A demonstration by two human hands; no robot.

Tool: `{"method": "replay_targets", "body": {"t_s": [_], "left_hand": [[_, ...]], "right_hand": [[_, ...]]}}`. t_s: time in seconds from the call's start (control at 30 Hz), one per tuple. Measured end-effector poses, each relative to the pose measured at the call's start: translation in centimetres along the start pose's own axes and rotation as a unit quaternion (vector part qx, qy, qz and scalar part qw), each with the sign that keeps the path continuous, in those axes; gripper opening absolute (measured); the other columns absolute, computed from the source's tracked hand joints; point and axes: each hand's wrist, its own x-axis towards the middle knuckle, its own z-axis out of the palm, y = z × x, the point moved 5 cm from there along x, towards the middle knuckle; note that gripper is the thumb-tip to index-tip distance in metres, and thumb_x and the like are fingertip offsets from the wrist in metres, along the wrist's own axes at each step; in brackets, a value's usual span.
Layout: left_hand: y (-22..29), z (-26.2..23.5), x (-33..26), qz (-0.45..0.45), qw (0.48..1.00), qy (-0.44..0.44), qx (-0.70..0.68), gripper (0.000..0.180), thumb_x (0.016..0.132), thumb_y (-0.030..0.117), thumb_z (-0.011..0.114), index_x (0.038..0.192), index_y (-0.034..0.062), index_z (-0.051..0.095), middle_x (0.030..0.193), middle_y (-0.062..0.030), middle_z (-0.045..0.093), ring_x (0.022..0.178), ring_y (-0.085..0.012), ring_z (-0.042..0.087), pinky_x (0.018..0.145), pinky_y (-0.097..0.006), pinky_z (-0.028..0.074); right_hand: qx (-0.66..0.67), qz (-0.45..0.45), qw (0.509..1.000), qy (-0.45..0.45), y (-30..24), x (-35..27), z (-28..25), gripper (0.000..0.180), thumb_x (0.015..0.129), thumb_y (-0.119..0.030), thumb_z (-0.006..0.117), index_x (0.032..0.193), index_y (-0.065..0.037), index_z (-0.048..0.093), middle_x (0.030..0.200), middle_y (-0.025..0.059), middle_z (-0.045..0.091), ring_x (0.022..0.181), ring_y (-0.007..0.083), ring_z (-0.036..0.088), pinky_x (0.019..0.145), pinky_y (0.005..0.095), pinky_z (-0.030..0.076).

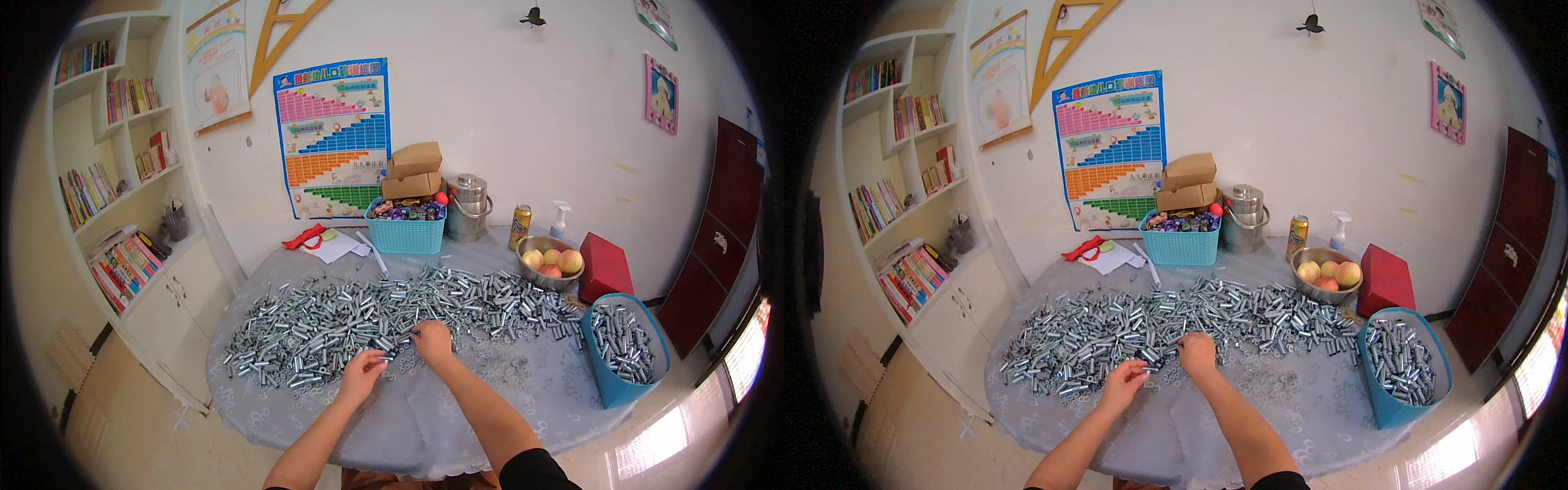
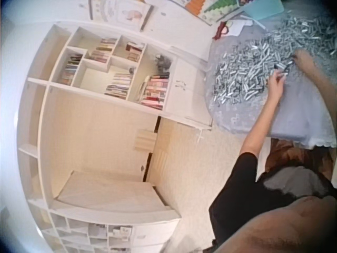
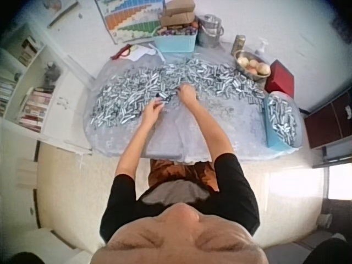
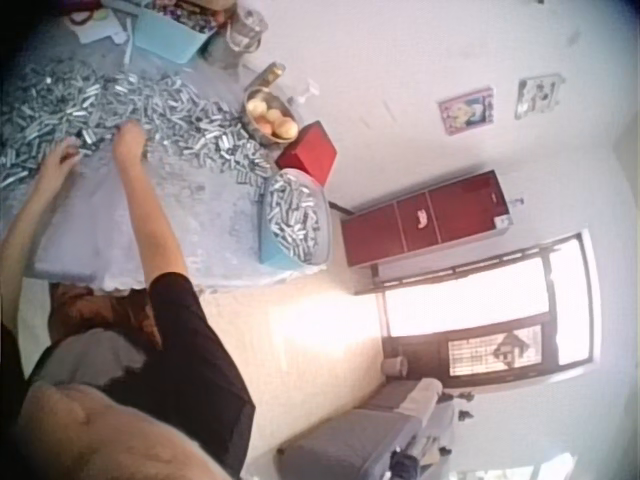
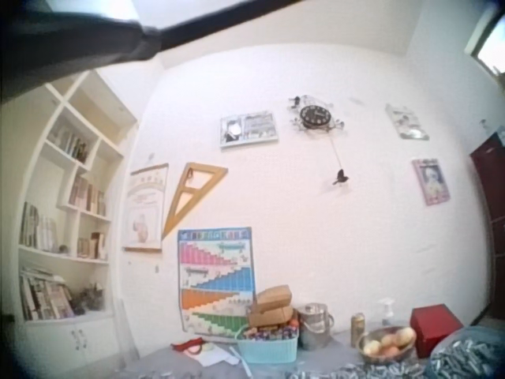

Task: The person repeatedly picks up small metal cylindrical parts and washers from a large pile on a table, inserts the washers into the cylinders, and places the assembled units into a blue plastic bin. The process is continuous and repetitive throughout the clip.

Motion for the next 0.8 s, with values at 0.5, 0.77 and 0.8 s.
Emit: {"method": "replay_targets", "body": {"t_s": [0.5, 0.77, 0.8], "left_hand": [[0.1, 7.9, -0.7, -0.089, 0.976, -0.119, -0.161, 0.021, 0.08, 0.004, 0.063, 0.101, 0.0036, 0.063, 0.095, -0.003, 0.059, 0.085, -0.0089, 0.057, 0.077, -0.021, 0.045], [0.5, 9.8, -1.9, 0.002, 0.987, -0.117, -0.106, 0.033, 0.076, 0.001, 0.066, 0.108, 0.0027, 0.059, 0.09, -0.0029, 0.057, 0.083, -0.01, 0.055, 0.077, -0.023, 0.046], [0.4, 9.7, -1.9, 0.002, 0.987, -0.119, -0.103, 0.034, 0.076, 0.001, 0.066, 0.109, 0.0029, 0.059, 0.089, -0.0029, 0.057, 0.083, -0.01, 0.055, 0.077, -0.023, 0.046]], "right_hand": [[0.555, 0.213, 0.803, 0.029, 1.4, -8.2, -8.8, 0.03, 0.079, -0.001, 0.062, 0.108, -0.002, 0.054, 0.087, 0.0082, 0.063, 0.082, 0.0126, 0.06, 0.071, 0.0219, 0.048], [0.549, 0.193, 0.811, 0.059, 1.6, -10.1, -8.2, 0.027, 0.078, -0.005, 0.066, 0.103, -0.003, 0.057, 0.084, 0.0067, 0.064, 0.081, 0.0121, 0.06, 0.072, 0.0235, 0.047], [0.522, 0.183, 0.832, 0.046, 1.2, -9.9, -8.4, 0.026, 0.078, -0.006, 0.066, 0.102, -0.003, 0.057, 0.084, 0.0062, 0.064, 0.08, 0.0115, 0.06, 0.072, 0.0234, 0.047]]}}
